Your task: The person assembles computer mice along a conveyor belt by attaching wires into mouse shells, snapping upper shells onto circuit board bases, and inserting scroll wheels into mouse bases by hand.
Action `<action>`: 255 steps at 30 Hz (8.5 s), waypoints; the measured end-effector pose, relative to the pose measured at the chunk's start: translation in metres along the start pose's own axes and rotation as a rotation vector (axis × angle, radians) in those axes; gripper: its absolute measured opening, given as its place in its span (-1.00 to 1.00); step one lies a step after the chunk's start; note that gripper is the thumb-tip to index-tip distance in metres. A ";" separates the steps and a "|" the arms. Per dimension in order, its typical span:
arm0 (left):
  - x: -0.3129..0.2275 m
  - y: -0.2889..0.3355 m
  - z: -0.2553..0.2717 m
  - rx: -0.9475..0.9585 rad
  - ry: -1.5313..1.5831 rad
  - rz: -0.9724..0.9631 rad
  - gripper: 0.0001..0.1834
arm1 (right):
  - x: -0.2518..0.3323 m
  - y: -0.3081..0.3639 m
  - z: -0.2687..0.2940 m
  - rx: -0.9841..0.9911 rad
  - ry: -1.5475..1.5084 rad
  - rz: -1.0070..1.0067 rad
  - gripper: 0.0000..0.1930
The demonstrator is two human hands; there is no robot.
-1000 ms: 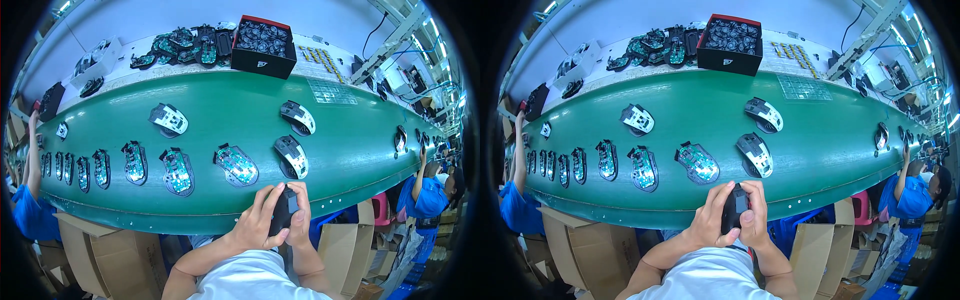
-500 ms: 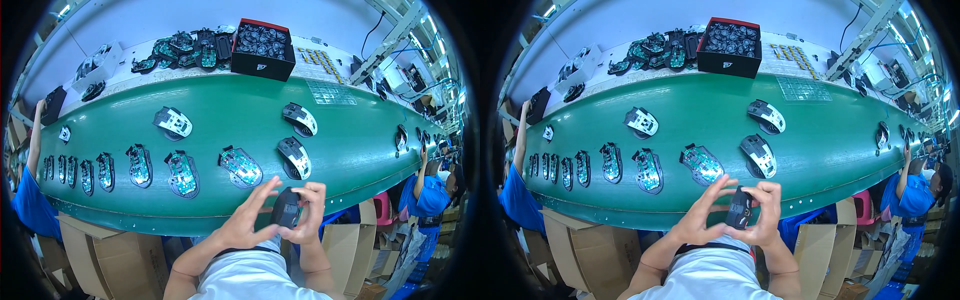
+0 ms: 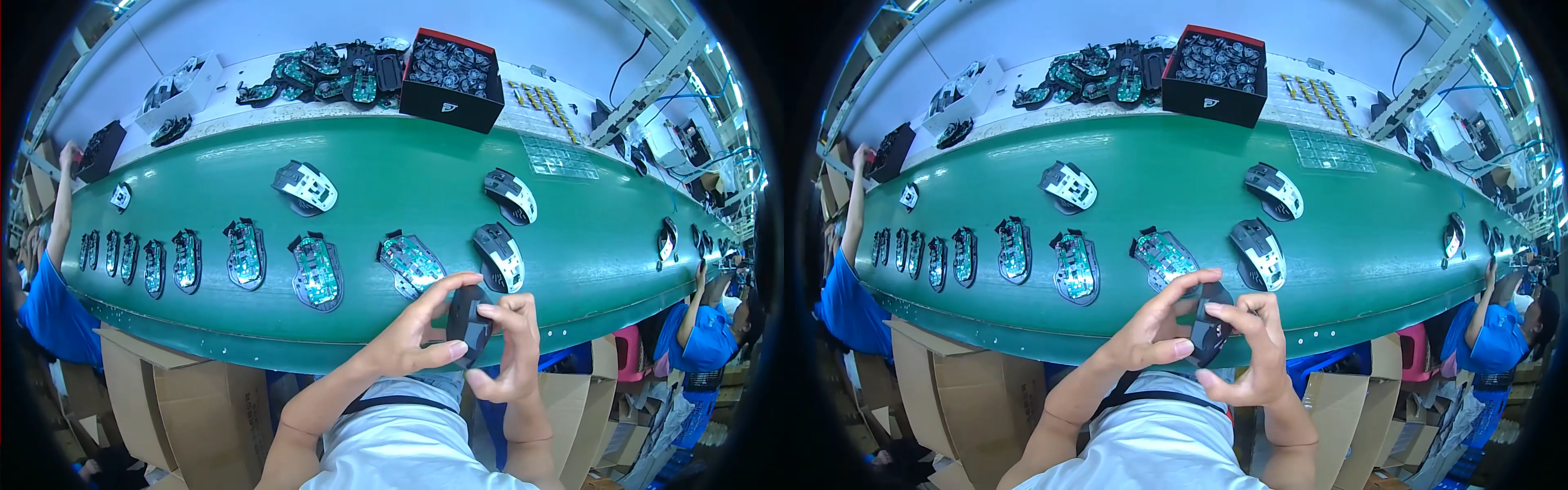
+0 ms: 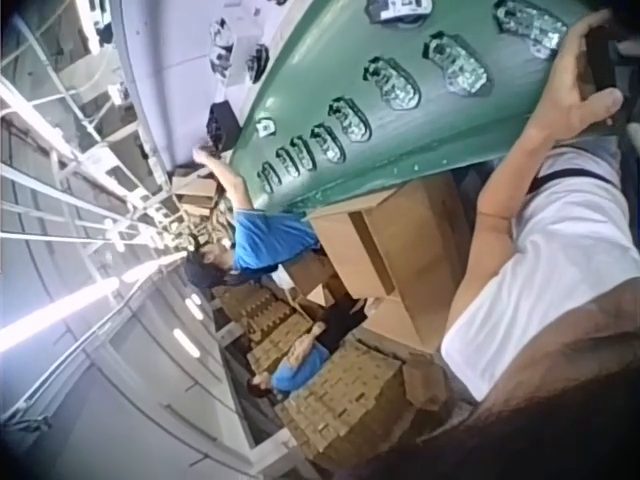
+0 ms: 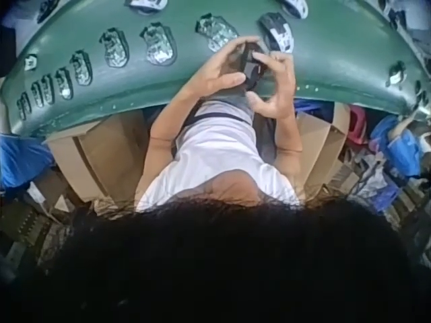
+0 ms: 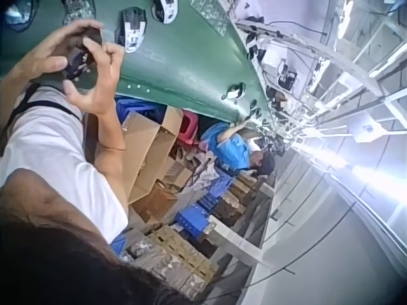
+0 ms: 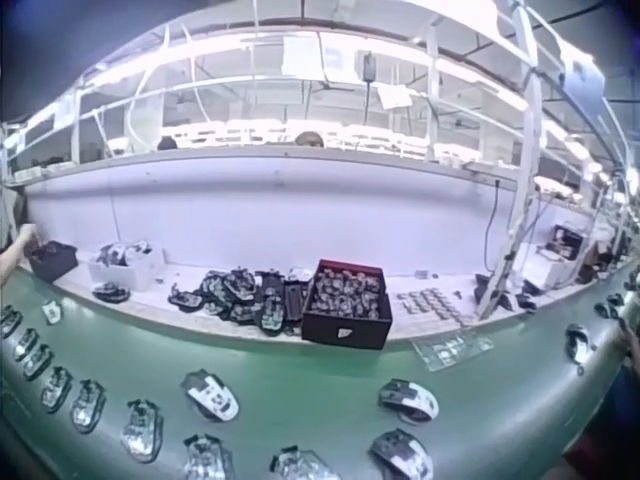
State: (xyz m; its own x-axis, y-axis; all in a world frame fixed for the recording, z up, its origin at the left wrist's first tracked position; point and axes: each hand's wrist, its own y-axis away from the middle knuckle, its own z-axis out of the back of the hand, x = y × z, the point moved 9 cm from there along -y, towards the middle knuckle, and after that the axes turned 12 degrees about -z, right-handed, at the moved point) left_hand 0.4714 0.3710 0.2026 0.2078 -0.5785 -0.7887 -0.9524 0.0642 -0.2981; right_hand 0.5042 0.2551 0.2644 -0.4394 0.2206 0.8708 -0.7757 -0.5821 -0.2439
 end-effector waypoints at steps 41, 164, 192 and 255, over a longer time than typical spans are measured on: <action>-0.031 0.013 0.014 0.087 -0.748 -0.169 -0.06 | -0.022 -0.014 -0.020 0.152 -0.267 -0.358 -0.22; -0.031 0.059 0.039 0.174 -0.045 0.226 -0.02 | 0.065 -0.017 -0.077 0.426 0.360 0.271 -0.39; -0.063 0.054 0.062 0.013 -0.419 0.031 0.03 | 0.046 -0.045 -0.076 0.223 0.187 -0.001 -0.34; -0.087 0.065 0.070 0.038 -0.556 0.048 -0.29 | 0.022 -0.011 -0.125 0.360 0.275 -0.328 -0.12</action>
State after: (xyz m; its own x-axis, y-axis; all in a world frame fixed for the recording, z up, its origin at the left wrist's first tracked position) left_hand 0.4071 0.4823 0.2146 0.2603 -0.0593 -0.9637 -0.9572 0.1150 -0.2656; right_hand 0.4467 0.3641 0.2326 -0.3404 0.6031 0.7214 -0.7091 -0.6685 0.2242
